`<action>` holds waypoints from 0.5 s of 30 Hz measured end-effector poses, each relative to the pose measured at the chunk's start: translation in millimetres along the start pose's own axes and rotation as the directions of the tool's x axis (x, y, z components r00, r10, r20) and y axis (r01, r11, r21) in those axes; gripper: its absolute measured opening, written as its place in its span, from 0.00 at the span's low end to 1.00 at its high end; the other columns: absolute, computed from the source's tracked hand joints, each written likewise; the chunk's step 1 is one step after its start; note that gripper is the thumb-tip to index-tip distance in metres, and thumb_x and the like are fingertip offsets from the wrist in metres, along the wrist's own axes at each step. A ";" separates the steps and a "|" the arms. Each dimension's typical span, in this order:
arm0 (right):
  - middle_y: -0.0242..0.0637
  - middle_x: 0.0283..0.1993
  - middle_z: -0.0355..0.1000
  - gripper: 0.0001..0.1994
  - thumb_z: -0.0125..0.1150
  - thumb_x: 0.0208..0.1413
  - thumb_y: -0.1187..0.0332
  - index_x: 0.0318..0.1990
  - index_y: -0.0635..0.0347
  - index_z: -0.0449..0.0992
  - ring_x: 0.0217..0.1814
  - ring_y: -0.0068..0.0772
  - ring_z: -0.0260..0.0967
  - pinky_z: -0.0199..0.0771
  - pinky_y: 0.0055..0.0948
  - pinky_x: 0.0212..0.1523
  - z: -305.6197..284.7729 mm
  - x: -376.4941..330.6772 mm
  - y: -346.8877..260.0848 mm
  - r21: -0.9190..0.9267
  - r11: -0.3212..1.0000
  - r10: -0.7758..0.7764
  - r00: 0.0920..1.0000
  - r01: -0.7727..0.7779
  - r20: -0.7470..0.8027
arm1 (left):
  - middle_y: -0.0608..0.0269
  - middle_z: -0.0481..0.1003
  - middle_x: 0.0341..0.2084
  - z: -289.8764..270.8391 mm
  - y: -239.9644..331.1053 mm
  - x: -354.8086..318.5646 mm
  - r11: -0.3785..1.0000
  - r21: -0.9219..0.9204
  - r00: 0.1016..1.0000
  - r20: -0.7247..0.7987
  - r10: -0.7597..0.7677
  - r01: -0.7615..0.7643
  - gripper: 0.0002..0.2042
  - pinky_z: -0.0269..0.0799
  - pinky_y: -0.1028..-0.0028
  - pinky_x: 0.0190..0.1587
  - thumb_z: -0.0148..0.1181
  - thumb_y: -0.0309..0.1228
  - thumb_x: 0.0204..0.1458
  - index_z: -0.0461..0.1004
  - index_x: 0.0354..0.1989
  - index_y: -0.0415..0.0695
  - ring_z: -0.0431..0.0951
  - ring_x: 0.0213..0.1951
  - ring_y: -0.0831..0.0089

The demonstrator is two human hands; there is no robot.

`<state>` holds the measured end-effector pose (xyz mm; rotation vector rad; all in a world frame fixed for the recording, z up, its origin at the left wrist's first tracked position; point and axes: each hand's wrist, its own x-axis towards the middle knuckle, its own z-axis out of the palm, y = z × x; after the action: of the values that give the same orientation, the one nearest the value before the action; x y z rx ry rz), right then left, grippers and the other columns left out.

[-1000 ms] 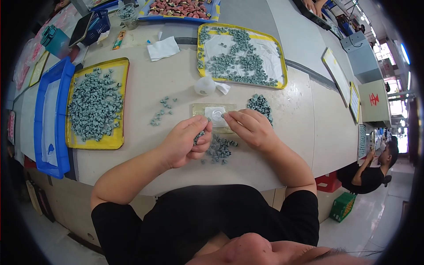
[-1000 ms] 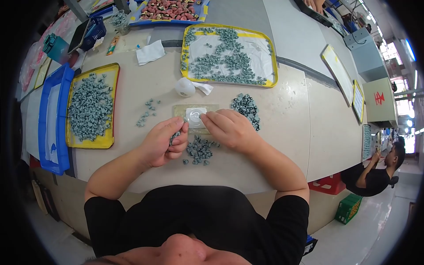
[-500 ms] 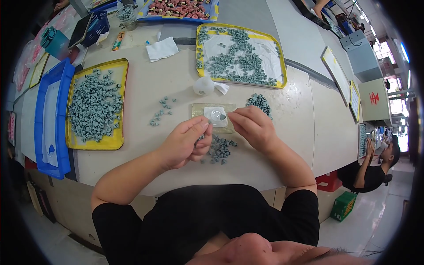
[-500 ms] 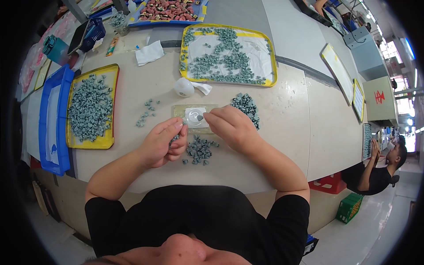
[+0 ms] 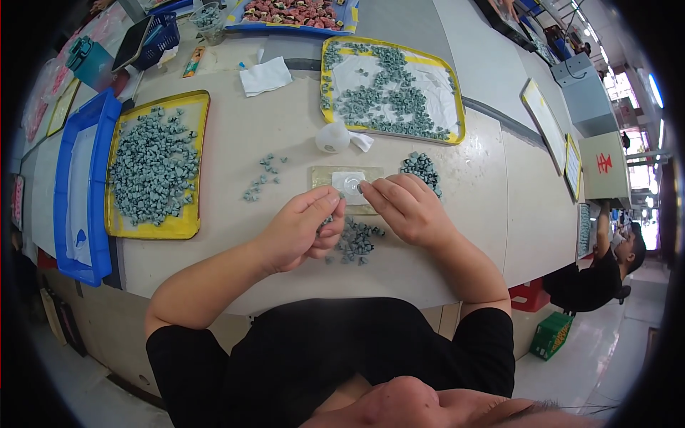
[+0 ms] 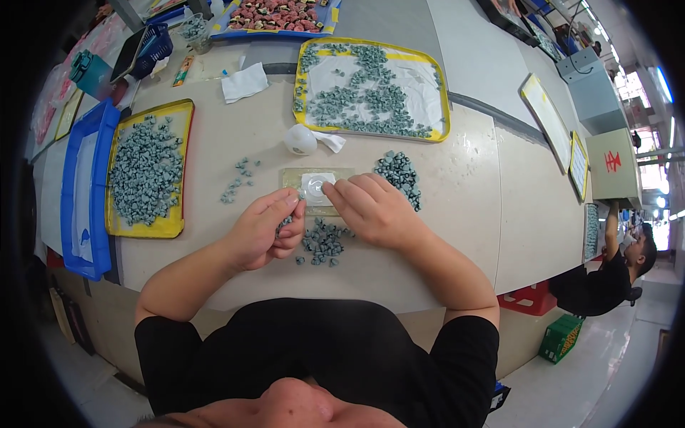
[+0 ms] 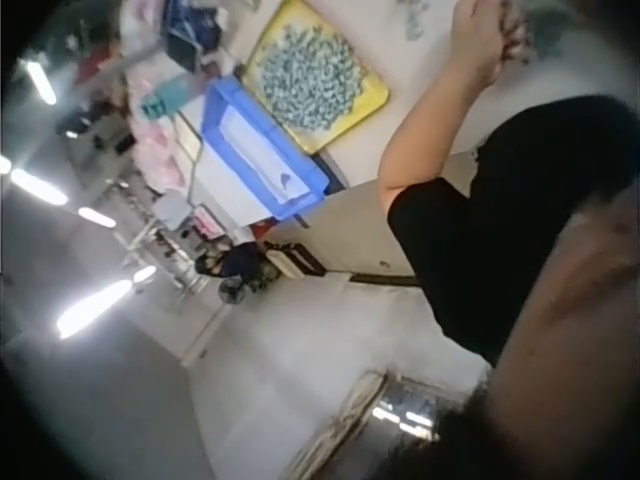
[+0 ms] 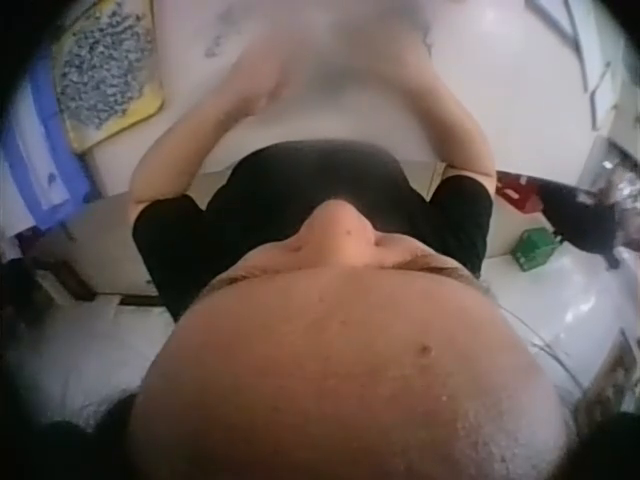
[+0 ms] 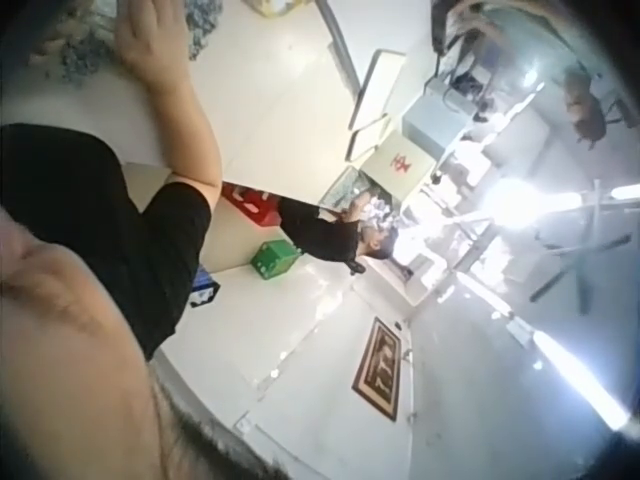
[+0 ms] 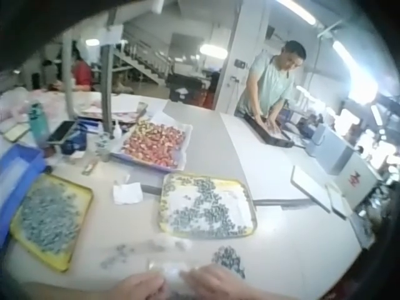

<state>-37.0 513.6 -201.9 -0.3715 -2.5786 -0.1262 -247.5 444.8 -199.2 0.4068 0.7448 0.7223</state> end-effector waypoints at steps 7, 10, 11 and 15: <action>0.38 0.37 0.67 0.19 0.57 0.35 0.76 0.41 0.71 0.74 0.35 0.32 0.68 0.69 0.28 0.33 1.5 4.8 -5.9 -0.042 0.999 -0.026 1.000 0.026 0.008 | 0.72 0.54 0.16 -5.6 -1.0 -3.5 1.000 0.001 1.000 0.000 -0.004 0.004 0.10 0.43 0.83 0.17 0.40 0.39 0.62 0.59 0.31 0.48 0.50 0.17 0.84; 0.38 0.37 0.67 0.20 0.56 0.35 0.76 0.41 0.71 0.74 0.35 0.32 0.68 0.70 0.28 0.33 3.1 5.7 -6.7 -0.068 0.997 -0.045 0.999 0.046 0.019 | 0.73 0.56 0.17 -8.5 -2.9 -4.1 0.999 -0.032 1.000 0.003 -0.006 0.006 0.09 0.42 0.83 0.17 0.38 0.37 0.62 0.61 0.33 0.47 0.50 0.16 0.85; 0.38 0.37 0.67 0.20 0.56 0.35 0.76 0.41 0.71 0.74 0.35 0.32 0.68 0.70 0.28 0.33 3.4 5.9 -7.1 -0.068 0.997 -0.046 0.999 0.047 0.020 | 0.73 0.56 0.17 -9.0 -3.1 -4.4 0.999 -0.033 1.000 0.003 -0.005 0.006 0.09 0.42 0.83 0.17 0.38 0.37 0.62 0.61 0.33 0.47 0.50 0.16 0.85; 0.38 0.36 0.67 0.20 0.56 0.34 0.75 0.41 0.72 0.74 0.35 0.32 0.67 0.70 0.28 0.34 4.5 6.9 -8.7 -0.089 0.994 -0.053 0.998 0.057 0.043 | 0.72 0.56 0.17 -10.8 -3.6 -5.0 1.000 -0.023 1.000 0.003 -0.001 0.001 0.10 0.42 0.83 0.17 0.38 0.38 0.62 0.61 0.33 0.47 0.50 0.16 0.85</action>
<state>-47.4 507.7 -202.3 -0.3396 -2.6301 -0.2575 -256.5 439.6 -206.2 0.3865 0.7331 0.7288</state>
